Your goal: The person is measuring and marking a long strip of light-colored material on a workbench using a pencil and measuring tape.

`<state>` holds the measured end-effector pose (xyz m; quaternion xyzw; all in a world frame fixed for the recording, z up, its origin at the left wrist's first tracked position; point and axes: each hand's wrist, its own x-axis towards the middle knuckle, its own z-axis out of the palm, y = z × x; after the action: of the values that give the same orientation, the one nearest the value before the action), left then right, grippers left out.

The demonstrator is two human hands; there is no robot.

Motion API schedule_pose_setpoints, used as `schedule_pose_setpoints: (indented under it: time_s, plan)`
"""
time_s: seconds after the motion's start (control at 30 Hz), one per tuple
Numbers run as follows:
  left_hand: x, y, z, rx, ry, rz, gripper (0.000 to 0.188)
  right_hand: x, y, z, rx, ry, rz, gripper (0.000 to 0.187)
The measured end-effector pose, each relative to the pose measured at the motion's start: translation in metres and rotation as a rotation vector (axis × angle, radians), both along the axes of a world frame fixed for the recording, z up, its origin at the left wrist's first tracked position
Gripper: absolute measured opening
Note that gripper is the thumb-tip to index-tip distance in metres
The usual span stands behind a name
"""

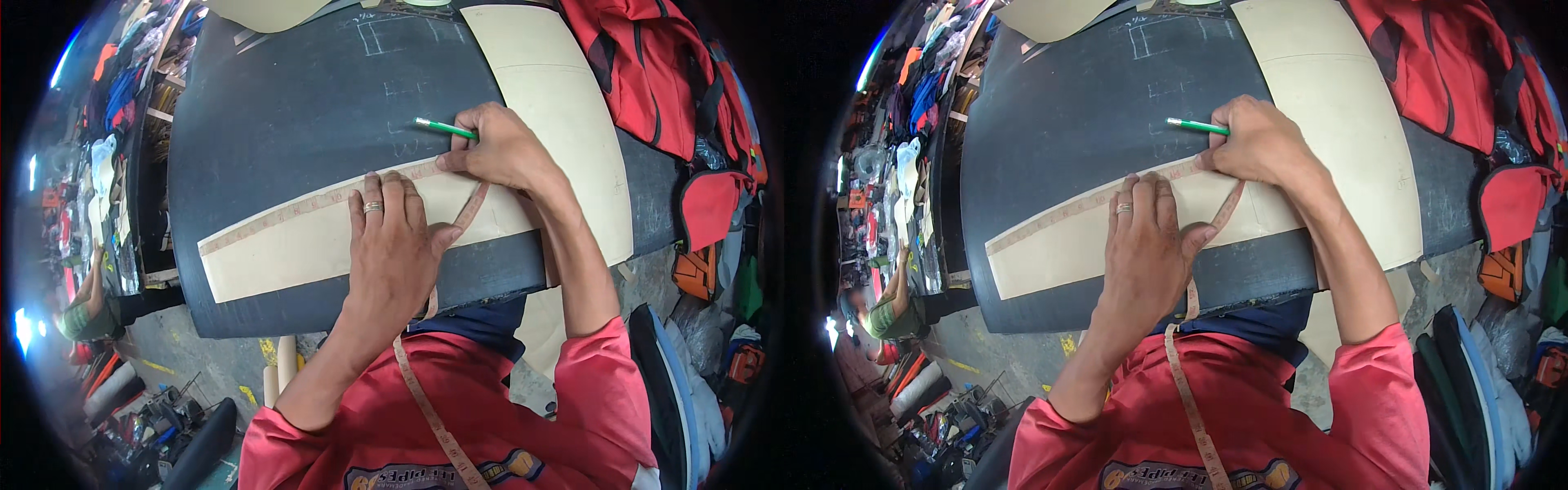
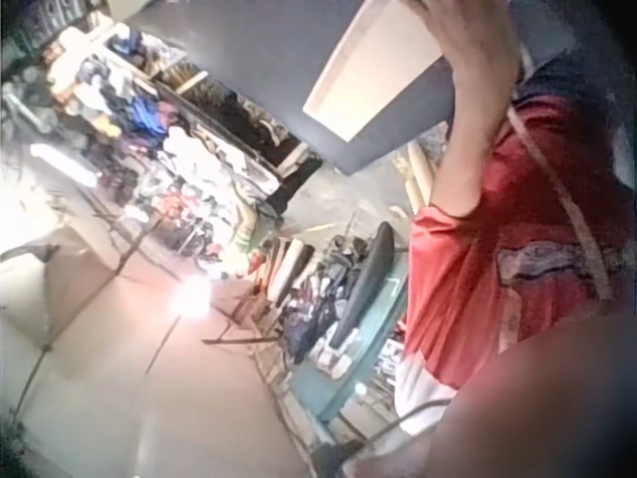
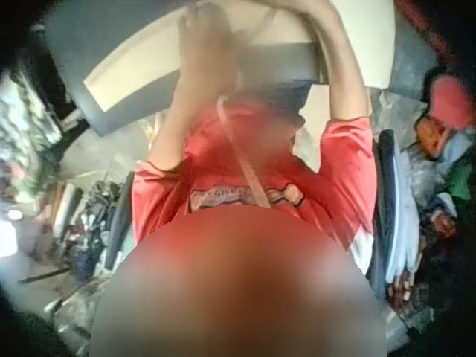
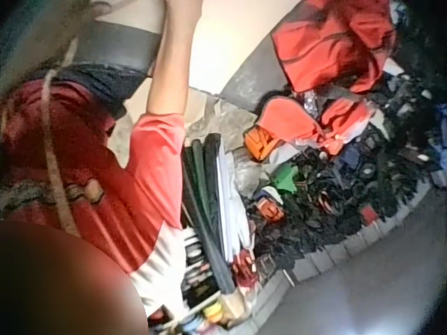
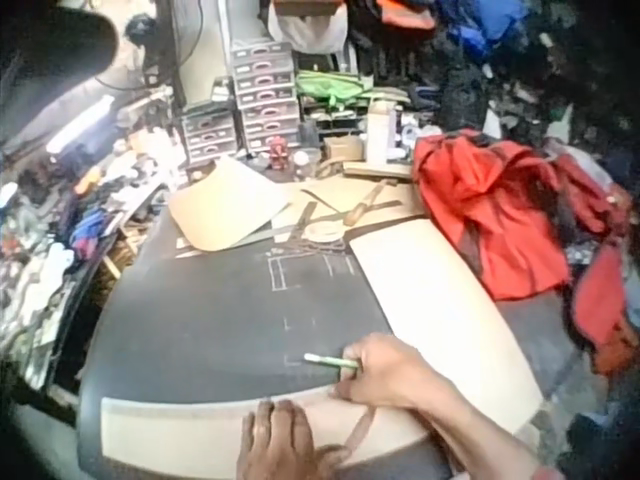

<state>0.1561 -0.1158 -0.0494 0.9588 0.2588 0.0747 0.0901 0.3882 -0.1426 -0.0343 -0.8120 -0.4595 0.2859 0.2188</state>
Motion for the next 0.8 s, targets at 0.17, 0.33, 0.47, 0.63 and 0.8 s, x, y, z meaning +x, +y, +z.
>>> schedule_pose_setpoints:
  time_s: [0.17, 0.33, 0.47, 0.63, 0.8]
  plan:
    - [0.004, -0.006, -0.003, 0.003, 0.009, 0.009, 0.085, 0.021, -0.014, 0.000, 0.102, 0.144, 0.008, 0.028]
    - [0.006, -0.006, 0.000, -0.031, 0.024, 0.019, 0.089, 0.052, -0.031, 0.018, 0.069, 0.267, -0.033, 0.026]
    - [0.008, -0.007, -0.002, -0.027, 0.025, 0.031, 0.090, 0.083, -0.055, 0.021, 0.075, 0.207, -0.090, 0.028]
    - [0.016, -0.013, -0.003, 0.041, 0.002, 0.048, 0.085, 0.109, -0.077, 0.011, 0.047, -0.204, -0.157, 0.033]
    - [0.018, -0.015, -0.008, 0.077, 0.039, 0.071, 0.086, 0.067, -0.057, 0.018, 0.611, -0.142, -0.552, 0.048]
